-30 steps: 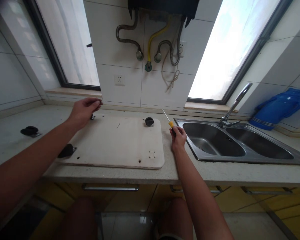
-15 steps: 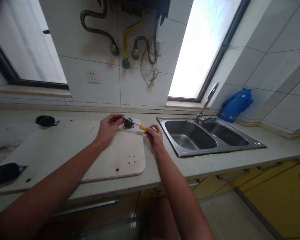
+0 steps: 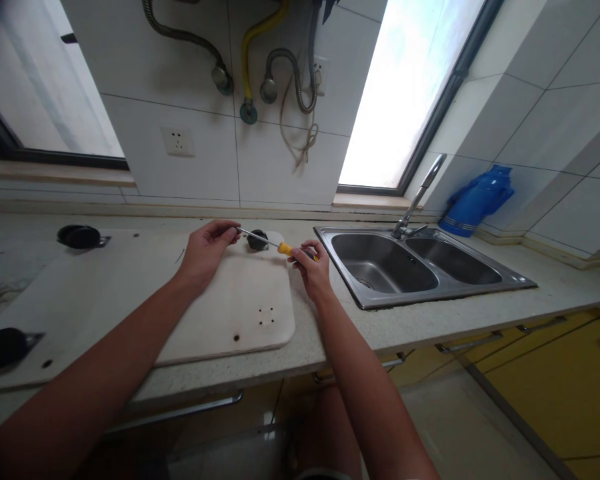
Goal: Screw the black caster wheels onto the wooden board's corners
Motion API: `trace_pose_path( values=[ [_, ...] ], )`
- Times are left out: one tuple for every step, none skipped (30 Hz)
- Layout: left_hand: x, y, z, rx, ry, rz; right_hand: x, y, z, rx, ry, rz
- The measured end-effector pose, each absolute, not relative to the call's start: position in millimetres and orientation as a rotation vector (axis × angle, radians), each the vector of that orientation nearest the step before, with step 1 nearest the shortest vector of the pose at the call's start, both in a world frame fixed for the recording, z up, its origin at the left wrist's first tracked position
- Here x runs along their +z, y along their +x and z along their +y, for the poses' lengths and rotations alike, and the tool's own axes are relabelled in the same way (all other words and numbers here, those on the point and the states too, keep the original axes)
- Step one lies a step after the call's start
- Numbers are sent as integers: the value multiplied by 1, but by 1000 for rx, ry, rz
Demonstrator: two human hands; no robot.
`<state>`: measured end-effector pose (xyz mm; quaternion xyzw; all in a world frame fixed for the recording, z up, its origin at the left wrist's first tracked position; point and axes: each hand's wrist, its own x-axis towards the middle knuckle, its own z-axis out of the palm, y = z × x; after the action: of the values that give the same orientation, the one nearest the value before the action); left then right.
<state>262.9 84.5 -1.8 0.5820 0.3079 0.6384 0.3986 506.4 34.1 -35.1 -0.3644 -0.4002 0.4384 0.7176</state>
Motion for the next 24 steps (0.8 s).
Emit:
trace_pose_path(
  values=[
    [-2,262,84,1615,1477,774,-35,506,34,967,-806,-888],
    [-1,262,84,1616,1484,771,-35,506,33,964,-806,-891],
    [-1,261,84,1616,1498,772,-35,506,33,961,-807,-896],
    [0,260,84,1614,1522,778,-35,506,32,955,-807,-901],
    [0,259,84,1611,1553,790,-34,506,31,948,-809,-907],
    [1,259,84,1606,1586,804,-34,507,29,938,-810,-915],
    [1,258,84,1602,1617,820,-34,507,28,926,-810,-922],
    [1,257,84,1597,1643,834,-34,507,27,912,-809,-929],
    [1,256,84,1592,1663,844,-34,507,26,897,-808,-936],
    [0,256,85,1588,1677,852,-34,507,25,883,-807,-942],
    [0,256,85,1586,1688,862,-33,507,25,870,-806,-948],
    [-1,256,85,1584,1699,876,-33,507,24,858,-806,-953],
    [-2,255,86,1583,1712,892,-33,507,24,849,-808,-958],
    [-3,255,86,1584,1727,909,-33,507,23,842,-810,-962],
    [-3,255,85,1585,1745,925,-33,508,23,838,-814,-964],
    [-3,254,85,1586,1765,935,-33,508,23,836,-818,-964],
    [-3,254,85,1585,1787,938,-33,508,23,836,-824,-959],
    [-3,254,84,1582,1808,936,-33,508,23,836,-832,-951],
    [-2,253,83,1577,1828,933,-33,509,23,836,-841,-938],
    [-2,253,83,1571,1847,931,-33,509,23,835,-851,-922],
    [-2,253,82,1563,1864,929,-33,509,23,834,-861,-903],
    [-2,253,81,1554,1876,928,-33,510,23,831,-871,-884],
    [-2,253,81,1544,1883,930,-33,510,23,828,-882,-866],
    [-2,253,81,1534,1885,934,-32,510,23,826,-895,-849]
  ],
)
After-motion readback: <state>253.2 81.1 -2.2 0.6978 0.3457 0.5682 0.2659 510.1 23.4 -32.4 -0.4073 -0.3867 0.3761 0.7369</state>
